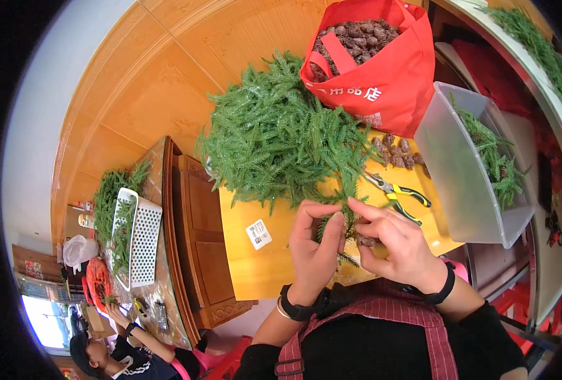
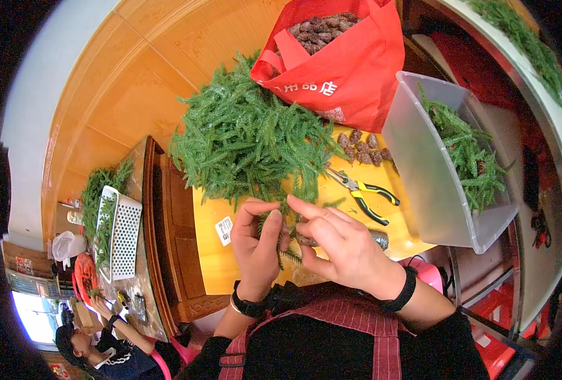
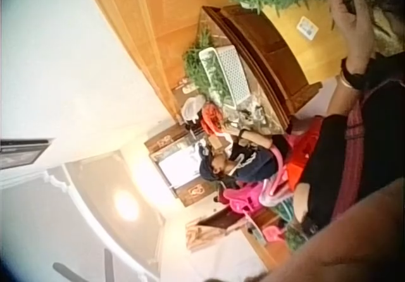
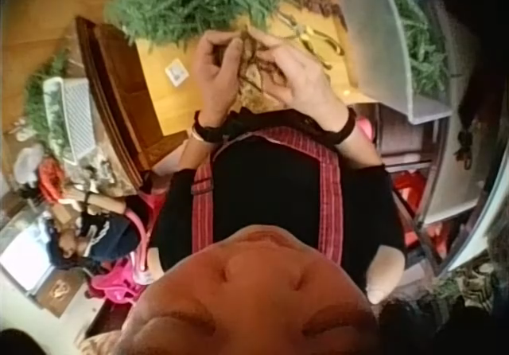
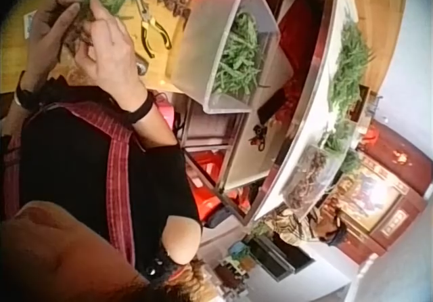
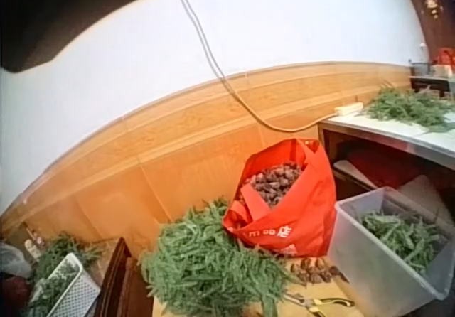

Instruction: Trim and process green foliage using snips at a production workstation.

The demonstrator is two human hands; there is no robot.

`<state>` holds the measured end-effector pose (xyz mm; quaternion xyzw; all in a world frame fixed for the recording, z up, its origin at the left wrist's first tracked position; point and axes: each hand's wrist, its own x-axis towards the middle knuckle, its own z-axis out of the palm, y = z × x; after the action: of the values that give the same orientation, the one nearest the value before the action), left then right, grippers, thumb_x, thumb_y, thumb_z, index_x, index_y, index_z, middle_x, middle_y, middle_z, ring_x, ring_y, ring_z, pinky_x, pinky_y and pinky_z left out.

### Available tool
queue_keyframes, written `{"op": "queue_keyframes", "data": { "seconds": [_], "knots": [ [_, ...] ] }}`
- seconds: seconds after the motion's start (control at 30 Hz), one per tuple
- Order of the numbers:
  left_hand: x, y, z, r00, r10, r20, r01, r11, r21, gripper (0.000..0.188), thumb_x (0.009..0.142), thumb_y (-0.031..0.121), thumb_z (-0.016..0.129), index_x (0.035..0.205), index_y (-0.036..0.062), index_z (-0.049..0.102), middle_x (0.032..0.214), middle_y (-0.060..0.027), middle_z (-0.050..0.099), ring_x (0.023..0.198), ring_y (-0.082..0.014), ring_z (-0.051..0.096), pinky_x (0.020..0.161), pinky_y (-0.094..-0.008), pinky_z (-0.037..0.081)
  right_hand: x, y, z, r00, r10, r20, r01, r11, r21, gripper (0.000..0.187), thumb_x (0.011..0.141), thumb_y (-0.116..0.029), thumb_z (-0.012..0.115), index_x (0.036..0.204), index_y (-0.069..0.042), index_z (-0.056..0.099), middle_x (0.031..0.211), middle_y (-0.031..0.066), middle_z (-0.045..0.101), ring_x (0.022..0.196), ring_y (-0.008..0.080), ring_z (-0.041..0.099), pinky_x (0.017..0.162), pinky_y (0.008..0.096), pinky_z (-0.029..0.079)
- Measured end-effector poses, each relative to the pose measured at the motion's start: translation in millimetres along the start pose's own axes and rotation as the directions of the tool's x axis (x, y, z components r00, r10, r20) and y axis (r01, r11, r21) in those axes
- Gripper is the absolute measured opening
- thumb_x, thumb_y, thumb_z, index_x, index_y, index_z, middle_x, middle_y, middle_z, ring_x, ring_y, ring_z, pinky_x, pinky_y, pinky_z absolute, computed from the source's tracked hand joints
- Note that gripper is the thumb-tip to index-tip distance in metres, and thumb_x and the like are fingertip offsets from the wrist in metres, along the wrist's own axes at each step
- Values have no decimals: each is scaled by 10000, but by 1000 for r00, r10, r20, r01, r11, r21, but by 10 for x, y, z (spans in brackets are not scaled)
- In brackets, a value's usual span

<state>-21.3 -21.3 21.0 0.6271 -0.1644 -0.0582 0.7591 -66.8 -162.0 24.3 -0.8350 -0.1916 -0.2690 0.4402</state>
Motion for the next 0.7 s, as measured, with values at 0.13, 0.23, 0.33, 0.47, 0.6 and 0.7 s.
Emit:
{"op": "queue_keyframes", "data": {
  "seconds": [0.13,0.23,0.33,0.47,0.6,0.7],
  "knots": [
    [-16,1,25,1000,8,-16,-9,999,-35,66,853,21,500,917,14,487,825,-21,438,544,-64,448,442,-187,356,-8,14,-14,1000,6,1,-6,1000,16,305,561,71,631,818,7,479,1118,211,543,754,277,596,641,318,485],
    [-22,-8,12,1000,17,-15,-18,1000,-24,68,853,25,503,917,16,483,829,-22,438,547,-65,449,441,-187,355,1,6,-12,1000,-5,-7,5,1000,-2,306,557,68,635,821,4,493,1118,208,545,755,274,598,640,317,486],
    [-34,2,12,1000,-1,-23,-1,996,-84,65,854,24,500,915,18,481,836,-22,439,550,-66,451,439,-187,354,2,-6,-22,1000,7,15,-8,1000,14,301,556,67,638,818,1,504,1118,202,547,766,274,601,637,319,485],
    [-44,6,20,1000,14,-16,-15,997,-74,72,853,28,505,921,19,480,839,-22,439,560,-67,455,442,-188,364,-2,-20,4,999,18,-27,-18,1000,-22,295,566,67,645,820,-3,513,1100,186,560,786,264,608,661,306,500],
    [-64,-14,40,1000,20,-14,-21,997,-75,79,851,39,519,919,15,486,847,-23,442,579,-73,461,454,-194,384,20,-56,18,991,92,-97,-93,996,-4,293,589,57,666,837,-8,523,1077,173,573,843,267,615,695,303,515],
    [-68,9,39,1000,2,3,-2,998,-55,80,849,48,529,913,9,501,848,-16,442,603,-73,463,482,-196,395,6,-13,31,993,68,-99,-69,998,-8,340,621,48,688,906,-5,509,1085,179,567,883,251,614,706,302,522]
  ]
}}
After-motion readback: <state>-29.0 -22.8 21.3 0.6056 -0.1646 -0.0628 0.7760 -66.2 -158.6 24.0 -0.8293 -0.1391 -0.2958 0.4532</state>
